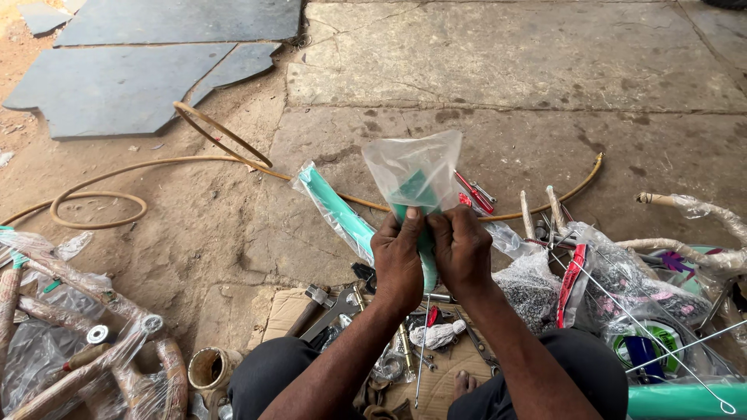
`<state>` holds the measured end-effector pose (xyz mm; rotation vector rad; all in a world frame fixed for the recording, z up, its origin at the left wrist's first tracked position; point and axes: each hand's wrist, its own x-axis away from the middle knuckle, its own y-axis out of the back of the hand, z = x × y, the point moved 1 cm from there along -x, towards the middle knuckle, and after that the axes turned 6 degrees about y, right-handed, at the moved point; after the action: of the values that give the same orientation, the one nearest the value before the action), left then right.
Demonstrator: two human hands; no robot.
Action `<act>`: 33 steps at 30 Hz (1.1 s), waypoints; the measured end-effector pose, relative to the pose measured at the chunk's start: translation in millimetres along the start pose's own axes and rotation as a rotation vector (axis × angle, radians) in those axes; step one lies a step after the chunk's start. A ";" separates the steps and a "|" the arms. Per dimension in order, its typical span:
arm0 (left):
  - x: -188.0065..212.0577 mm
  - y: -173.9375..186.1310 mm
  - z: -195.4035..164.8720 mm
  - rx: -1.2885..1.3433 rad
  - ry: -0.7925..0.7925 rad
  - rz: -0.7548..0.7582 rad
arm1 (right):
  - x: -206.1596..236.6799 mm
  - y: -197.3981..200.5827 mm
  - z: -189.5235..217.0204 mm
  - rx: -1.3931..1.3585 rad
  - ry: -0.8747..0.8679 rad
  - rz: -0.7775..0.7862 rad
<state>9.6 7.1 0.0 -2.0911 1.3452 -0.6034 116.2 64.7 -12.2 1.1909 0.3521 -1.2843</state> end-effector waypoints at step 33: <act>3.0 4.3 1.3 -0.181 0.031 -0.020 | -30.2 34.8 46.0 0.139 -0.002 0.257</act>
<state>8.8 3.2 -3.7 -2.2496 1.4447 -0.5418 118.5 37.4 46.9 1.3066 0.1039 -1.0989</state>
